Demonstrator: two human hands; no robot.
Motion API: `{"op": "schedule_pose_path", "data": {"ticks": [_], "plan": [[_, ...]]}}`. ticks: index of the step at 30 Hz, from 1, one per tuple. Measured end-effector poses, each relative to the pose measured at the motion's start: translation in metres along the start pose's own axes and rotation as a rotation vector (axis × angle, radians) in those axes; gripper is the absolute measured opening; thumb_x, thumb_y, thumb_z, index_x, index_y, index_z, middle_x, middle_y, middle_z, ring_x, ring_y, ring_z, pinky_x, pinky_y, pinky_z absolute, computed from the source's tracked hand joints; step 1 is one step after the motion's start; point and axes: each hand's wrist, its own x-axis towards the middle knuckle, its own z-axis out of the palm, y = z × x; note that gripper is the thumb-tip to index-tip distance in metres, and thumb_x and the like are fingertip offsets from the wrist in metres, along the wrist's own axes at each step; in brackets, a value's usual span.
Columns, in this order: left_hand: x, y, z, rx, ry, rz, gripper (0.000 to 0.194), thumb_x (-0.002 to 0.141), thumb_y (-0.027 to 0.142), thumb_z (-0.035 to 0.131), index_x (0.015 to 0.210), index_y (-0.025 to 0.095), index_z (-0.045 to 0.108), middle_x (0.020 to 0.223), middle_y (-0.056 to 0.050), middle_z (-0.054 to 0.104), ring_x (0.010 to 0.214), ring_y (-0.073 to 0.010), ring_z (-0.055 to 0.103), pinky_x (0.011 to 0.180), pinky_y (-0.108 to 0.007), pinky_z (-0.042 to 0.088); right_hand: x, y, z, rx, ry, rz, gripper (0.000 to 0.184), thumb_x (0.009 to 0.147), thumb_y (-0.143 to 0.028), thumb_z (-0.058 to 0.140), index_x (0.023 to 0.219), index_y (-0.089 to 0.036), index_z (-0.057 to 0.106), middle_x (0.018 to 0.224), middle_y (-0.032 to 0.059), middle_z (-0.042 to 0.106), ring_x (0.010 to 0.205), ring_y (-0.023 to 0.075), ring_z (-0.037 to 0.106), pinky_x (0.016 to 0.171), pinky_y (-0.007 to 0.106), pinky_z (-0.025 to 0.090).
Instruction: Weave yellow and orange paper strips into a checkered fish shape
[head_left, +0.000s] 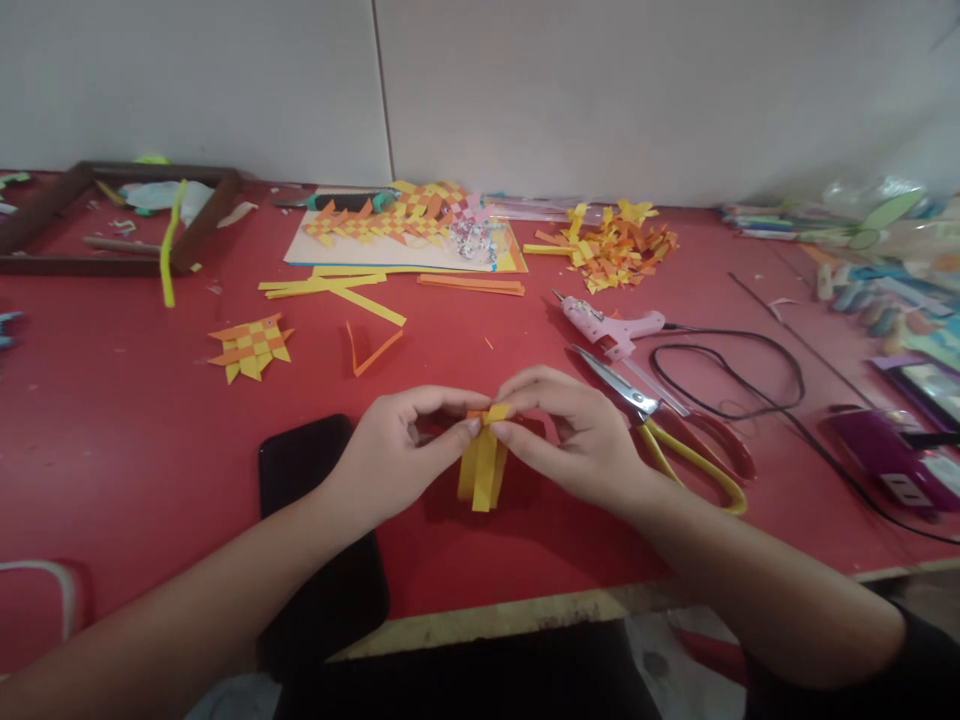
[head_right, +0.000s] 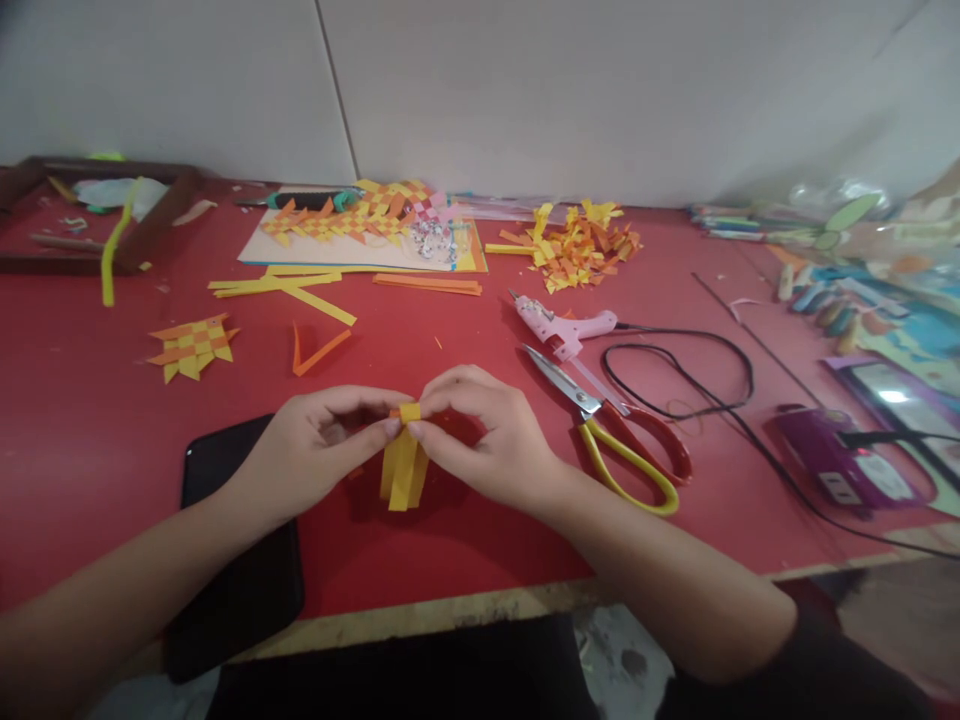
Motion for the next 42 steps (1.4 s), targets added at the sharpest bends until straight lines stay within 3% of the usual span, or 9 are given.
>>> {"op": "schedule_pose_path", "data": {"ticks": [6,16,22,29,33,42], "plan": [[-0.002,0.0,0.0,0.029,0.009,-0.041,0.023,0.086,0.03,0.07,0.105,0.018,0.074,0.099,-0.006,0.077,0.089,-0.0181,0.073,0.079,-0.027,0.06,0.0,0.0,0.0,0.051,-0.023,0.103,0.007,0.087,-0.022,0.068,0.08,-0.018,0.067,0.08,0.0028,0.069,0.073,0.0118,0.066,0.068,0.026,0.054],[-0.002,-0.005,0.002,-0.037,-0.031,0.016,0.03,0.084,0.031,0.073,0.111,0.019,0.068,0.107,-0.007,0.072,0.098,-0.0184,0.068,0.08,-0.028,0.058,-0.001,0.001,0.001,0.014,0.001,0.038,0.002,0.082,-0.02,0.07,0.082,-0.021,0.071,0.083,0.0044,0.071,0.08,0.0161,0.068,0.072,0.032,0.058],[-0.003,-0.002,0.002,-0.02,-0.026,-0.02,0.025,0.084,0.029,0.07,0.106,0.018,0.067,0.099,-0.006,0.071,0.09,-0.0176,0.069,0.072,-0.026,0.057,-0.001,-0.001,0.0,-0.058,-0.007,0.016,0.002,0.083,-0.021,0.069,0.082,-0.022,0.071,0.089,0.0038,0.069,0.079,0.0157,0.067,0.071,0.031,0.058],[-0.002,0.002,0.001,-0.025,-0.06,-0.072,0.023,0.077,0.024,0.071,0.097,0.019,0.061,0.089,-0.002,0.067,0.081,-0.015,0.067,0.068,-0.024,0.054,0.0,0.003,0.0,-0.251,0.023,-0.277,0.007,0.083,-0.017,0.067,0.083,-0.024,0.067,0.088,0.004,0.069,0.084,0.0192,0.064,0.079,0.039,0.056],[-0.002,0.003,0.002,-0.014,-0.073,-0.082,0.023,0.074,0.019,0.07,0.093,0.02,0.056,0.081,0.001,0.063,0.076,-0.0127,0.063,0.067,-0.023,0.052,0.001,0.003,-0.002,-0.307,-0.037,-0.385,0.009,0.083,-0.015,0.067,0.084,-0.024,0.065,0.088,0.004,0.069,0.089,0.0204,0.062,0.08,0.04,0.055],[-0.003,0.006,0.0,-0.102,-0.197,-0.141,0.026,0.076,0.023,0.073,0.096,0.021,0.055,0.08,0.002,0.06,0.066,-0.0098,0.058,0.056,-0.02,0.048,0.004,-0.001,-0.004,-0.13,-0.049,-0.252,0.009,0.078,-0.015,0.066,0.075,-0.023,0.065,0.084,0.0033,0.065,0.085,0.0188,0.061,0.078,0.039,0.055]]}}
